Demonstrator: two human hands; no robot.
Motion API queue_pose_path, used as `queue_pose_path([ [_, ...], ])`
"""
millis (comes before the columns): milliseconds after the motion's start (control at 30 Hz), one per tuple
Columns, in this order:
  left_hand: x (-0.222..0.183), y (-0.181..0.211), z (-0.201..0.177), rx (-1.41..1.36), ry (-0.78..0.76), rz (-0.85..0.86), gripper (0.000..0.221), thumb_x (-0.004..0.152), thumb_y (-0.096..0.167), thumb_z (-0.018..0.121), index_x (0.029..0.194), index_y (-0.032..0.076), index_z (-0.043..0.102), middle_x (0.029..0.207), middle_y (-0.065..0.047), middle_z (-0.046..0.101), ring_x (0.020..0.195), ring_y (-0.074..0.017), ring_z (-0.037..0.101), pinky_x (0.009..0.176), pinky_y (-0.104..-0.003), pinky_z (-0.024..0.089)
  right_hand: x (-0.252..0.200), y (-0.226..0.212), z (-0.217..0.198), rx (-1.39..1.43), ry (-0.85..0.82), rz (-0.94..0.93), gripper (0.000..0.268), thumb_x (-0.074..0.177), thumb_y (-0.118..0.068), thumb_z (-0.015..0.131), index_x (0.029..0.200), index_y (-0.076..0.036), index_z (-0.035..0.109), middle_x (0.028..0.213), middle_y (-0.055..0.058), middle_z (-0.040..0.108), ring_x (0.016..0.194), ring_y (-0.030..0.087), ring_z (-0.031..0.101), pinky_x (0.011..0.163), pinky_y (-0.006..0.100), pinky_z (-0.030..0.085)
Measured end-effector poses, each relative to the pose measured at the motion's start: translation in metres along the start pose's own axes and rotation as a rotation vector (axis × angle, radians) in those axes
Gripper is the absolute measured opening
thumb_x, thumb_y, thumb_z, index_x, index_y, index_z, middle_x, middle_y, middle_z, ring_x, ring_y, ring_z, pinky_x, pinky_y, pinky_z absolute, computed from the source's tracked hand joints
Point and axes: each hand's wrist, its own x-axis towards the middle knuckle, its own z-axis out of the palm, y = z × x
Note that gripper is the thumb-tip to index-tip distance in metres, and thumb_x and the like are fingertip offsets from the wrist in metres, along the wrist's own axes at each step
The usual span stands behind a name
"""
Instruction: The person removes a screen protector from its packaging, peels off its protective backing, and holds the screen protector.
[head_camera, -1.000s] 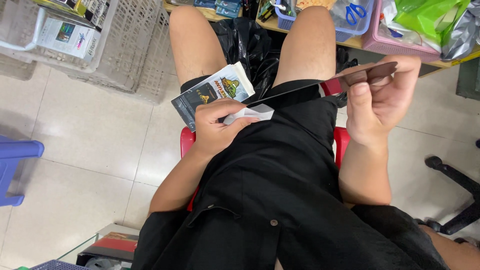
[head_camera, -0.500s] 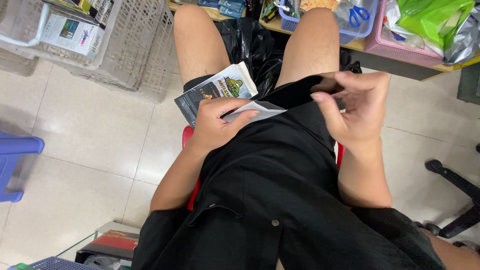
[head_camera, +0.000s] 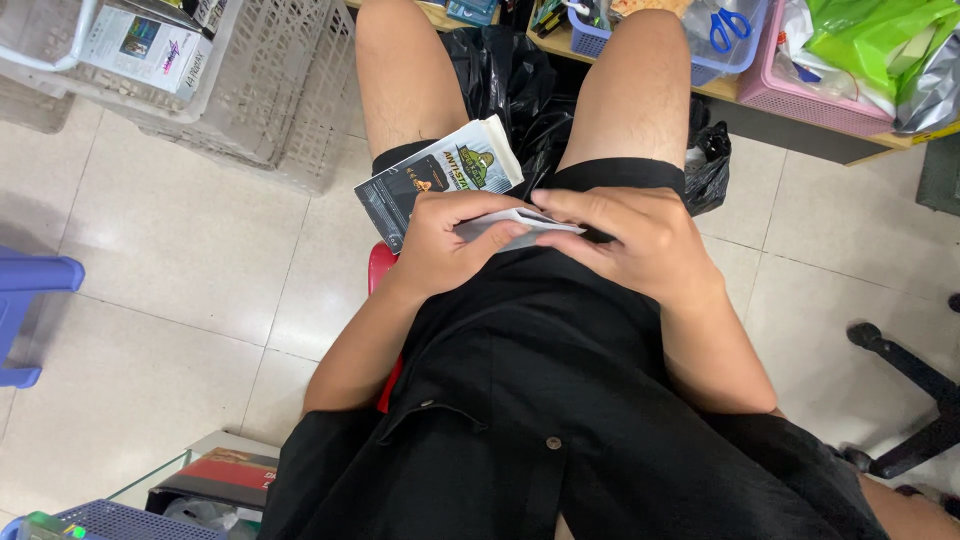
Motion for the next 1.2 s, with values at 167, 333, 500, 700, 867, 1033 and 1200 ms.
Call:
queue_pose_path([
  [167,0.012,-0.016,-0.013,0.275,-0.044,0.154,0.027,0.095,0.021,0.08,0.116,0.005,0.073,0.12,-0.011,0.075,0.114,-0.025,0.072,0.103,-0.036,0.055,-0.011,0.013,-0.016,-0.07,-0.028,0.156,0.032,0.092,-0.003,0.082,0.123,-0.001,0.073,0.098,0.009,0.073,0.084,0.019,0.072,0.073,0.029,0.058],
  [333,0.014,-0.054,-0.016,0.815,0.011,0.015,0.064,0.072,0.039,0.094,0.121,0.009,0.066,0.144,-0.02,0.051,0.13,-0.0401,0.049,0.103,-0.051,0.04,-0.028,0.031,-0.031,-0.228,0.129,0.229,0.016,0.103,0.001,0.082,0.113,-0.003,0.069,0.103,0.011,0.071,0.084,0.02,0.069,0.071,0.028,0.056],
  [500,0.012,-0.056,-0.011,0.971,-0.096,-0.124,0.094,0.055,0.028,0.096,0.139,0.018,0.055,0.129,-0.015,0.052,0.122,-0.0359,0.053,0.106,-0.06,0.034,-0.026,0.028,-0.029,-0.116,0.19,0.441,0.022,0.097,0.0,0.074,0.105,0.006,0.054,0.076,0.011,0.063,0.064,0.017,0.058,0.066,0.028,0.049],
  [700,0.014,-0.018,-0.014,0.775,0.134,0.232,0.098,0.062,0.022,0.097,0.147,0.017,0.049,0.128,-0.014,0.049,0.116,-0.0336,0.055,0.1,-0.044,0.048,-0.041,0.033,-0.037,0.147,0.249,0.204,0.018,0.092,-0.005,0.074,0.092,0.002,0.058,0.079,0.011,0.066,0.06,0.013,0.061,0.058,0.022,0.047],
  [867,0.01,-0.024,-0.008,0.742,0.281,0.442,0.097,0.065,0.018,0.095,0.147,0.011,0.043,0.131,-0.015,0.048,0.117,-0.0358,0.057,0.101,-0.045,0.05,-0.003,-0.005,-0.019,0.218,-0.171,-0.098,0.014,0.087,-0.009,0.077,0.084,-0.002,0.065,0.108,0.01,0.07,0.072,0.023,0.07,0.065,0.031,0.056],
  [1033,0.007,-0.034,-0.01,0.693,0.307,0.575,0.096,0.068,0.02,0.098,0.146,0.012,0.043,0.129,-0.014,0.047,0.116,-0.035,0.057,0.101,-0.049,0.051,-0.001,-0.023,-0.009,-0.07,-0.273,-0.01,0.017,0.082,-0.015,0.078,0.079,-0.006,0.064,0.134,0.004,0.068,0.07,0.022,0.068,0.061,0.034,0.055],
  [1200,0.005,-0.044,-0.01,0.679,0.399,0.656,0.083,0.076,0.027,0.1,0.137,0.014,0.044,0.131,-0.013,0.045,0.119,-0.0343,0.056,0.106,-0.055,0.052,0.002,-0.033,0.0,-0.252,-0.271,-0.045,0.02,0.085,-0.024,0.076,0.08,-0.01,0.064,0.142,0.001,0.063,0.083,0.019,0.068,0.069,0.031,0.055],
])
